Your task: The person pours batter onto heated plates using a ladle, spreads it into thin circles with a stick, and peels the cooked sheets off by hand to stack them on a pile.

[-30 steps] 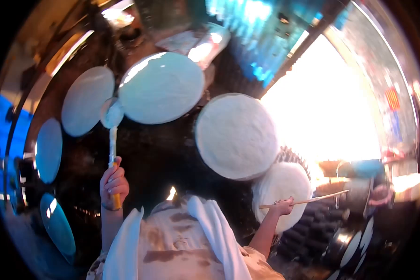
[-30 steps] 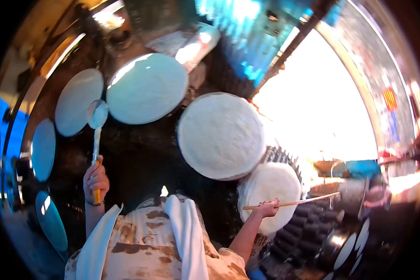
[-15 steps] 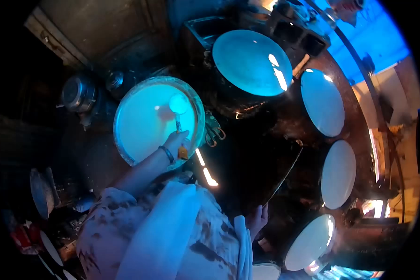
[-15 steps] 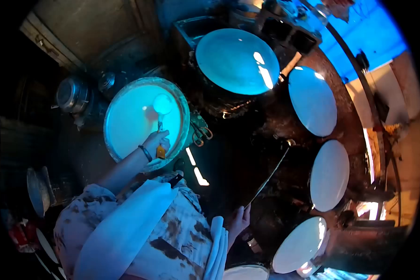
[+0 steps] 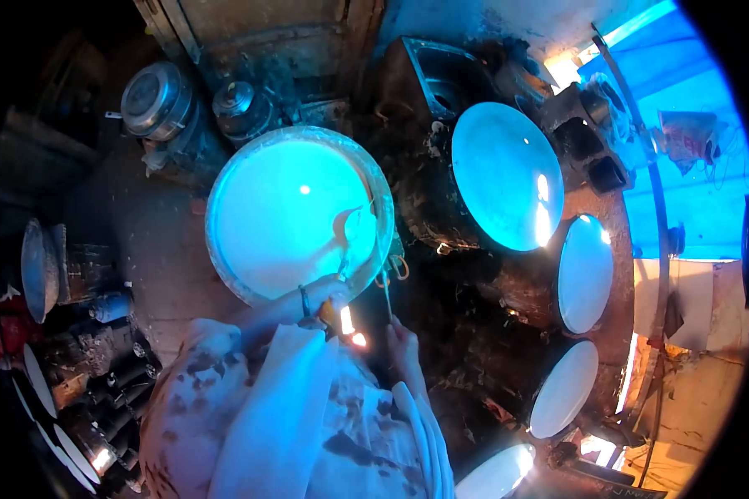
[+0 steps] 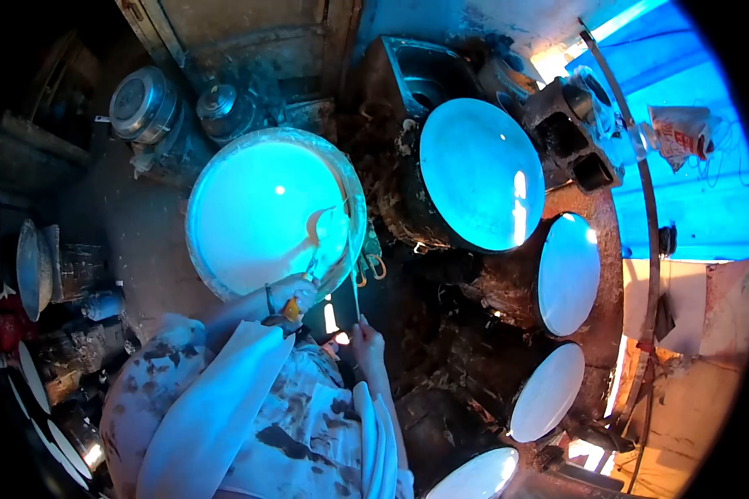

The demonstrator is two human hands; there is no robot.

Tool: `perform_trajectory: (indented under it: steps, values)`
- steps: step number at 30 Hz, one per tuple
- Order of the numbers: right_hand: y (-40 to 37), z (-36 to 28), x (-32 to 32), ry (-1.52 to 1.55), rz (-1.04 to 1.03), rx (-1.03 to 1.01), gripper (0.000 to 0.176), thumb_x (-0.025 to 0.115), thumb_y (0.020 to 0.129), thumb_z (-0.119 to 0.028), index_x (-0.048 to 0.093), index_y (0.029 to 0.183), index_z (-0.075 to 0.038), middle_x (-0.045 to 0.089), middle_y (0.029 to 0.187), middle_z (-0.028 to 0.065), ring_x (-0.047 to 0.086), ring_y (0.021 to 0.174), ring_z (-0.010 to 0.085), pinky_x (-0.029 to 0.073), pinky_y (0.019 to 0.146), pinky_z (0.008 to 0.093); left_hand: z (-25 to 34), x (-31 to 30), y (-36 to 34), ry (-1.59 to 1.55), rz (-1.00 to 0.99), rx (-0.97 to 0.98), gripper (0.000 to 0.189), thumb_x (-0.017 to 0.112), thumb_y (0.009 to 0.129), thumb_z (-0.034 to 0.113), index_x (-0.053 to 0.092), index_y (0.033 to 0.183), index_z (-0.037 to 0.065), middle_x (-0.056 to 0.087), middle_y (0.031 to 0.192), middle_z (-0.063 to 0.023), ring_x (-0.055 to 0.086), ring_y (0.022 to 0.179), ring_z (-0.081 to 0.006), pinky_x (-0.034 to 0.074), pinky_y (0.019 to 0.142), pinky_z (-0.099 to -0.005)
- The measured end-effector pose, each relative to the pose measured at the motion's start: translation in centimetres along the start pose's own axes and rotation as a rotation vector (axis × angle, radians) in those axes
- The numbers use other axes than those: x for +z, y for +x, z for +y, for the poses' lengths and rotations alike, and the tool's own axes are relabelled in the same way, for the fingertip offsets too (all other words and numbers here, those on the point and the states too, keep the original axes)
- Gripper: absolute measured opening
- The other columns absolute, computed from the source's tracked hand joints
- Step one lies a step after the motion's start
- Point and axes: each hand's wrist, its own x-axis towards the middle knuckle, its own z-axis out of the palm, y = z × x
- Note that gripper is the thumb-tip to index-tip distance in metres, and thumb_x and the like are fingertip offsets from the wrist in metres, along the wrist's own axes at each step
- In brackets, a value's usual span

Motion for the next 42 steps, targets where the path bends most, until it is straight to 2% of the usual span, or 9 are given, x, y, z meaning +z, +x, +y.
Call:
perform_trajectory:
  steps: [4,6,8,11,15,20,30,39,42]
  values:
    - [-0.3,-6.8,-1.9,0.309,-0.118,0.032,0.036,0.046,0.09,-0.014,0.048,0.125,-0.006,0.055,0.066,-0.0046,0.045,0.055,-0.0006,0.035,0.046,0.0166,-1.2,3.9,-2.8,-0.564,-0.473,-0.131,0.012,0.041,0.088,0.006,0.046,0.099,0.004,0.037,0.055,0.0025,0.036,0.04,-0.0063,0.033,0.038,-0.0195]
    - [-1.0,-9.3,-3.8,0.868,-0.197,0.197,0.029,0.048,0.089,-0.008,0.052,0.117,0.002,0.053,0.073,-0.0031,0.043,0.056,0.0029,0.037,0.05,0.0184,-1.9,5.8,-3.9,-0.54,-0.567,-0.134,0.013,0.04,0.09,0.006,0.046,0.101,0.005,0.036,0.054,0.0025,0.036,0.04,-0.0066,0.032,0.038,-0.0201]
    - [-1.2,-10.9,-6.0,0.847,-0.261,0.174,0.033,0.046,0.09,-0.007,0.047,0.123,0.0,0.052,0.073,-0.0032,0.041,0.057,0.0005,0.034,0.051,0.0163,-2.6,9.6,-6.5,-0.332,-0.633,0.089,0.015,0.038,0.091,0.007,0.044,0.105,0.006,0.035,0.053,0.0024,0.035,0.039,-0.0063,0.032,0.036,-0.0203]
    - [0.3,-11.8,-7.3,0.515,-0.158,-0.296,0.04,0.046,0.091,-0.01,0.04,0.13,-0.004,0.051,0.074,-0.005,0.043,0.061,0.0042,0.038,0.057,0.0199,-3.0,14.6,-10.5,-0.033,-0.654,0.333,0.02,0.036,0.094,0.01,0.038,0.113,0.01,0.035,0.054,0.0023,0.032,0.035,-0.0022,0.03,0.031,-0.0169]
    - [1.4,-16.6,-10.7,0.314,-0.088,-0.543,0.038,0.051,0.088,-0.009,0.045,0.125,-0.001,0.062,0.099,0.0083,0.056,0.09,0.0114,0.042,0.08,0.0243,-2.5,20.3,-16.8,0.46,-0.628,0.599,0.026,0.041,0.09,0.007,0.036,0.115,0.013,0.035,0.059,0.0026,0.034,0.038,-0.0024,0.029,0.034,-0.0155]
    - [1.7,-20.4,-10.6,0.409,-0.013,-0.831,0.037,0.052,0.087,-0.009,0.047,0.123,0.0,0.061,0.106,0.0133,0.057,0.095,0.0151,0.042,0.083,0.0247,-0.7,19.9,-21.7,0.741,-0.45,0.888,0.03,0.04,0.092,0.009,0.033,0.121,0.011,0.036,0.058,0.002,0.034,0.037,-0.0007,0.029,0.033,-0.0145]
    - [5.0,-12.7,-7.1,0.091,-0.049,-0.422,0.037,0.059,0.083,-0.014,0.053,0.118,-0.004,0.061,0.074,0.0123,0.057,0.065,0.0129,0.045,0.063,0.0265,2.6,16.0,-18.0,0.032,-0.437,0.224,0.025,0.036,0.094,0.013,0.04,0.116,0.004,0.038,0.064,0.0023,0.037,0.043,0.0009,0.036,0.038,-0.0138]
    - [3.8,-11.4,-14.5,0.068,0.701,-0.528,0.044,0.062,0.068,0.0,0.054,0.112,-0.003,0.049,0.066,0.0085,0.051,0.053,0.0204,0.042,0.049,0.0318,1.1,30.2,-6.5,0.702,-0.25,0.194,0.036,0.036,0.092,0.011,0.032,0.128,0.014,0.036,0.06,-0.0007,0.032,0.038,-0.0028,0.031,0.034,-0.017]
    - [5.0,-8.0,-17.4,0.139,0.878,-0.445,0.039,0.058,0.077,-0.001,0.054,0.116,-0.002,0.043,0.059,0.0088,0.044,0.048,0.0195,0.039,0.047,0.0317,-2.2,36.0,1.2,0.87,-0.166,0.179,0.044,0.037,0.09,0.008,0.027,0.13,0.023,0.038,0.062,-0.0031,0.034,0.039,-0.0061,0.033,0.035,-0.0203]
